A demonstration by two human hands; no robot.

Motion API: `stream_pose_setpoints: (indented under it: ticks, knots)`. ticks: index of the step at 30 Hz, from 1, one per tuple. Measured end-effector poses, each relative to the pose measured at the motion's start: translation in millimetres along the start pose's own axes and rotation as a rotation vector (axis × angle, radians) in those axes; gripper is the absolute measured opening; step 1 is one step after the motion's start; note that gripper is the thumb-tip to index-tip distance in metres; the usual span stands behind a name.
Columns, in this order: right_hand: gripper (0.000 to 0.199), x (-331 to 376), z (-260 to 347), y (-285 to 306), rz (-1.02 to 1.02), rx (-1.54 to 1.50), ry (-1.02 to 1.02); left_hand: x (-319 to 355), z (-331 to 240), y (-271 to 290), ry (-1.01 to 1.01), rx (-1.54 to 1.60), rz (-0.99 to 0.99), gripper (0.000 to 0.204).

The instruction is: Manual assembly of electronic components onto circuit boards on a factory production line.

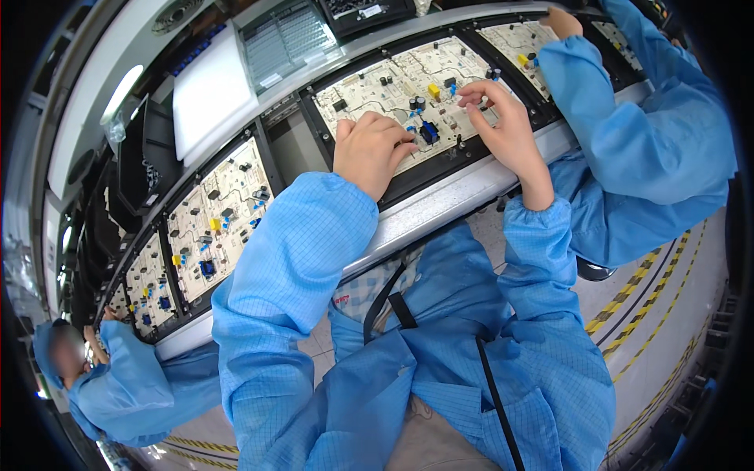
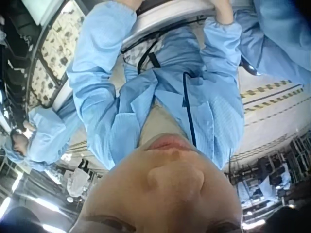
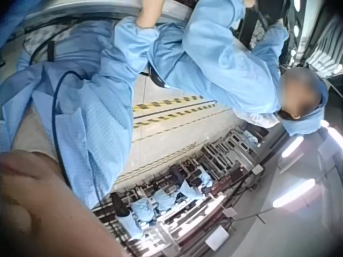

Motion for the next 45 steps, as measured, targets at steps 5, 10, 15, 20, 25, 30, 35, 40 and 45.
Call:
stream_pose_setpoints:
  ticks: [5, 10, 15, 20, 25, 30, 35, 40, 45]
  knots:
    - [0.022, 3.1, -7.3, 1.3, -0.007, -0.029, -0.025, 0.5, -3.0, -1.8, 0.001, 0.015, -0.012, 0.013]
    - [0.022, 0.6, -7.1, 2.1, -0.003, -0.031, -0.026, -3.3, -5.9, -1.9, 0.033, -0.057, 0.066, 0.016]
    - [0.019, -5.0, -6.0, 1.7, 0.006, -0.025, 0.005, -10.1, -24.9, -5.1, -0.041, -0.198, 0.04, 0.022]
    - [0.018, -28.1, 8.4, 0.3, 0.096, -0.041, 0.061, -5.8, -25.4, -3.5, -0.048, -0.205, -0.022, 0.023]
    - [0.017, -110.8, 34.0, -13.9, 0.169, -0.021, 0.158, 0.4, -18.8, -4.5, 0.027, -0.224, -0.018, 0.009]
    - [0.017, -233.2, -12.1, -65.2, 0.163, 0.118, 0.062, -0.6, -25.6, -11.4, -0.019, -0.305, -0.145, 0.008]
    - [0.027, -309.8, -85.8, -148.2, 0.155, 0.358, 0.125, 0.8, -35.0, -23.7, -0.085, -0.338, -0.177, 0.009]
    - [0.023, -317.4, -121.6, -179.3, 0.034, 0.408, 0.199, -1.5, -12.7, -58.8, 0.029, -0.2, -0.288, 0.015]
    - [0.023, -340.8, -169.3, -187.4, 0.08, 0.46, 0.188, -2.1, -17.1, -45.2, 0.04, -0.214, -0.334, 0.015]
Point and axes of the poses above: each hand's wrist, its own x-axis away from the middle knuckle, its own y-axis out of the back of the hand, z = x × y, the point moved 9 cm from there along -x, towards the middle knuckle, and after that the axes turned 3 degrees about z, right-handed, at the moved point
